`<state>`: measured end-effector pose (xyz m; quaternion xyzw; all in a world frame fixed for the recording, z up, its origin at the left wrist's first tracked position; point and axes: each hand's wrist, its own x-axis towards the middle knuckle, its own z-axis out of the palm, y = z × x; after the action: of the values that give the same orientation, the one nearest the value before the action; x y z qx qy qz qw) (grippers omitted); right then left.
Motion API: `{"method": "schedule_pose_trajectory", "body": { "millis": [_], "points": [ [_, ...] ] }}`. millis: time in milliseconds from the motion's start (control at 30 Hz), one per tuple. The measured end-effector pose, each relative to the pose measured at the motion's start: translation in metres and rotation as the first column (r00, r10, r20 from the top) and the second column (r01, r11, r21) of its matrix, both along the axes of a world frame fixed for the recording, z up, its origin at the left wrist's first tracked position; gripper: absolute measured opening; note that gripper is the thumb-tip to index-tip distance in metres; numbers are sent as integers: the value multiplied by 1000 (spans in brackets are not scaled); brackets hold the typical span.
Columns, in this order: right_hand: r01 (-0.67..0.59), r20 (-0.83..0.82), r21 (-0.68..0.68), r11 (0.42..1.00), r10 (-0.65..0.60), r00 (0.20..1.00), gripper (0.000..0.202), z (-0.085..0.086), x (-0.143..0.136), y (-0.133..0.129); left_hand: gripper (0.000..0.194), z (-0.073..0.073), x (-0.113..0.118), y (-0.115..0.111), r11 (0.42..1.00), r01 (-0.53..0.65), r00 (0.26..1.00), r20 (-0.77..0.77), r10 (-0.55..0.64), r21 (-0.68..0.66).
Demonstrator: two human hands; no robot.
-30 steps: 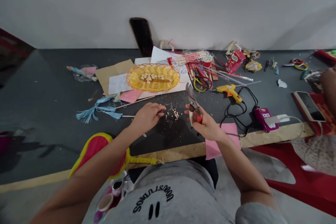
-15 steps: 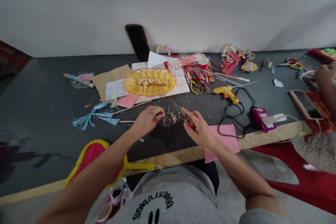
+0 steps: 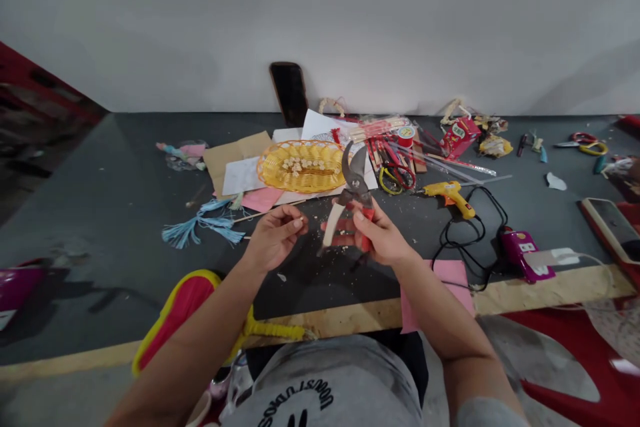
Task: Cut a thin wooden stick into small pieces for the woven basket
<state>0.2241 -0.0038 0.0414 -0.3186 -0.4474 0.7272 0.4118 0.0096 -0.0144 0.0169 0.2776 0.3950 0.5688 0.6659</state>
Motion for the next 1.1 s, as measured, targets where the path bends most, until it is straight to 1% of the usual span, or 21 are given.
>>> {"method": "schedule_pose_trajectory", "body": {
  "millis": [100, 167, 200, 233, 267, 300, 333, 400, 467, 533, 567, 600, 667, 800, 867, 933, 1000, 1100],
  "points": [
    [-114, -62, -117, 987, 107, 992, 51, -6, 7, -2, 25, -3, -3, 0, 1000, -1, 1000, 3, 1, -5],
    [-143, -110, -137, 980, 129, 986, 55, -8, 12, -2, 24, -6, -5, 0, 1000, 8, 1000, -21, -8, -5],
    [-141, -123, -127, 982, 125, 985, 54, -8, 13, -2, 24, -8, -5, 0, 1000, 8, 998, -60, -8, 1],
    [-128, -124, -108, 986, 114, 986, 51, -6, 14, -1, 22, -9, -6, 0, 1000, 8, 991, -135, -5, 18],
    [-111, -113, -88, 990, 101, 988, 46, -3, 15, 0, 20, -11, -6, -1, 999, 15, 969, -249, -3, 45],
    [-86, -91, -71, 994, 79, 993, 40, 0, 15, 1, 17, -12, -6, -2, 996, 32, 921, -390, 1, 80],
    [-52, -63, -55, 997, 48, 997, 35, 5, 15, 2, 14, -13, -5, -2, 991, 67, 842, -539, 8, 119],
    [38, 13, -27, 999, -37, 999, 31, 14, 16, 4, 7, -15, -3, -3, 963, 188, 621, -783, 34, 191],
    [128, 103, 27, 991, -130, 986, 34, 18, 19, 4, 9, -18, 0, -4, 912, 334, 412, -907, 84, 236],
    [177, 187, 84, 981, -190, 964, 37, 17, 23, 2, 12, -21, 2, -3, 852, 462, 259, -956, 136, 247],
    [181, 223, 103, 978, -200, 954, 37, 15, 25, 1, 14, -22, 3, -3, 826, 510, 204, -966, 157, 242],
    [173, 256, 112, 978, -197, 946, 37, 12, 28, -1, 15, -23, 4, -3, 803, 547, 159, -971, 177, 236],
    [156, 313, 111, 982, -183, 932, 35, 5, 34, -4, 16, -24, 5, -3, 770, 594, 96, -971, 219, 233],
    [126, 400, 64, 990, -141, 905, 32, 0, 42, -9, 21, -19, 17, -2, 730, 645, 22, -961, 274, 223],
    [78, 424, 39, 996, -87, 902, 31, 1, 43, -11, 23, -14, 27, 1, 717, 675, -41, -962, 270, 173],
    [47, 417, 20, 999, -51, 907, 30, 2, 43, -13, 25, -11, 35, 5, 689, 717, -99, -962, 254, 109],
    [55, 386, 14, 998, -56, 921, 31, 2, 44, -15, 22, -8, 39, 8, 671, 740, -150, -960, 237, 50],
    [104, 345, 25, 994, -106, 933, 32, 0, 49, -18, 16, -5, 33, 11, 679, 734, -197, -957, 215, 1]
  ]
}}
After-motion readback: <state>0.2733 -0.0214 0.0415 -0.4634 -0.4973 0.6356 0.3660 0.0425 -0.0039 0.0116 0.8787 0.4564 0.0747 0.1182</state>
